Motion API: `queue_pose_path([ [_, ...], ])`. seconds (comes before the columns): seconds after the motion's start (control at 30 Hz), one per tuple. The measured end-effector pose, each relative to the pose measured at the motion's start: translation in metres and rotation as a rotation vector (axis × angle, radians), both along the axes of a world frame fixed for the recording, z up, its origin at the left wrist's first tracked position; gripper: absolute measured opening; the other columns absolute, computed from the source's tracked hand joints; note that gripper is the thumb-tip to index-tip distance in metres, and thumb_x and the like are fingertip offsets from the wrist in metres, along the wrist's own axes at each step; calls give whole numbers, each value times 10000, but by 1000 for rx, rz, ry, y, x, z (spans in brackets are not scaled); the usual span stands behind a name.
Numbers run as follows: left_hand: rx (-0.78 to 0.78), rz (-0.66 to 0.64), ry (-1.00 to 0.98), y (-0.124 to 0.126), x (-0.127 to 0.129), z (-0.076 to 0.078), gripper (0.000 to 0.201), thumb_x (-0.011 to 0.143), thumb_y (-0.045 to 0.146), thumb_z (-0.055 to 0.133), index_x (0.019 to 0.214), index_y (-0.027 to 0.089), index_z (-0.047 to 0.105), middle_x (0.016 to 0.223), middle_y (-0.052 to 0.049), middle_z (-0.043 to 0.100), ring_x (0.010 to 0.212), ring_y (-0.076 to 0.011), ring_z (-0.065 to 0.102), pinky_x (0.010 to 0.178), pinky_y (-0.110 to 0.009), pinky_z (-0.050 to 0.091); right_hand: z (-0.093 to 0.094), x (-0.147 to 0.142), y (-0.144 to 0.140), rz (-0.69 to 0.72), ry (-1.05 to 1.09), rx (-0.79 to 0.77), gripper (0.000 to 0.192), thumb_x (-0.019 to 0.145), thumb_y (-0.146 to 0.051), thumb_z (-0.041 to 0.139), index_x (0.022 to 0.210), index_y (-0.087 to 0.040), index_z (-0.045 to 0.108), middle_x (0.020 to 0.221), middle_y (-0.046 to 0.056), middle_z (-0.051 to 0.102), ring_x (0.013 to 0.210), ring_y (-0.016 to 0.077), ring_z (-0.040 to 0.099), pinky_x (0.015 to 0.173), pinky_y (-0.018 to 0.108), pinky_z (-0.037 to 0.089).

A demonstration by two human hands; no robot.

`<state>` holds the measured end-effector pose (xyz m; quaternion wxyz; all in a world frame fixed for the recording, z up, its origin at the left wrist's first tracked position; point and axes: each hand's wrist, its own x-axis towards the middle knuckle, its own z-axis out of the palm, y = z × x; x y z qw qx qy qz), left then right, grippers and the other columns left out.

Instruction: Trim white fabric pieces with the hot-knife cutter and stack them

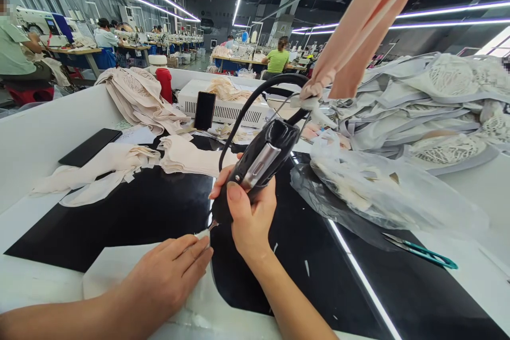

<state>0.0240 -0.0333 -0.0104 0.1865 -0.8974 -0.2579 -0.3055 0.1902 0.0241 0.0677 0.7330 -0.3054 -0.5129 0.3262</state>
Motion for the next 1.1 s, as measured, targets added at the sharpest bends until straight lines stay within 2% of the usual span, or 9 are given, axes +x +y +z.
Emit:
queue_pose_path([
  [0.17,-13,3,45,1,0,-6,262,1082,33,500,1192,72,735,1146,-111,829,949,-211,764,726,-303,564,3,0,0,-8,28,-11,529,812,-615,893,1110,-283,608,746,-54,666,540,148,601,514,298,551],
  [0.4,-25,8,76,1,-1,-3,249,1086,52,521,1192,88,744,1168,-110,825,976,-215,755,732,-304,562,10,0,-3,-8,103,-13,512,788,-587,923,1092,-300,627,744,-60,668,538,141,606,505,277,548],
  [0.53,-11,-3,72,2,0,-5,207,1072,46,552,1184,67,725,1172,-127,817,963,-221,758,722,-312,557,7,-2,-3,6,92,-9,523,792,-581,923,1102,-284,624,736,-61,684,531,135,608,512,277,549],
  [0.7,21,-9,-17,2,2,-7,260,1047,-11,494,1151,54,724,1109,-117,826,939,-221,761,717,-314,562,2,-3,-1,5,56,5,528,808,-585,909,1113,-275,610,738,-58,683,530,143,612,503,285,542],
  [1.1,-39,3,24,3,3,-4,273,1052,3,479,1149,67,727,1108,-108,827,896,-212,751,668,-314,565,0,-4,-1,8,72,16,463,846,-527,902,1131,-281,632,752,-64,699,562,132,619,528,268,575],
])
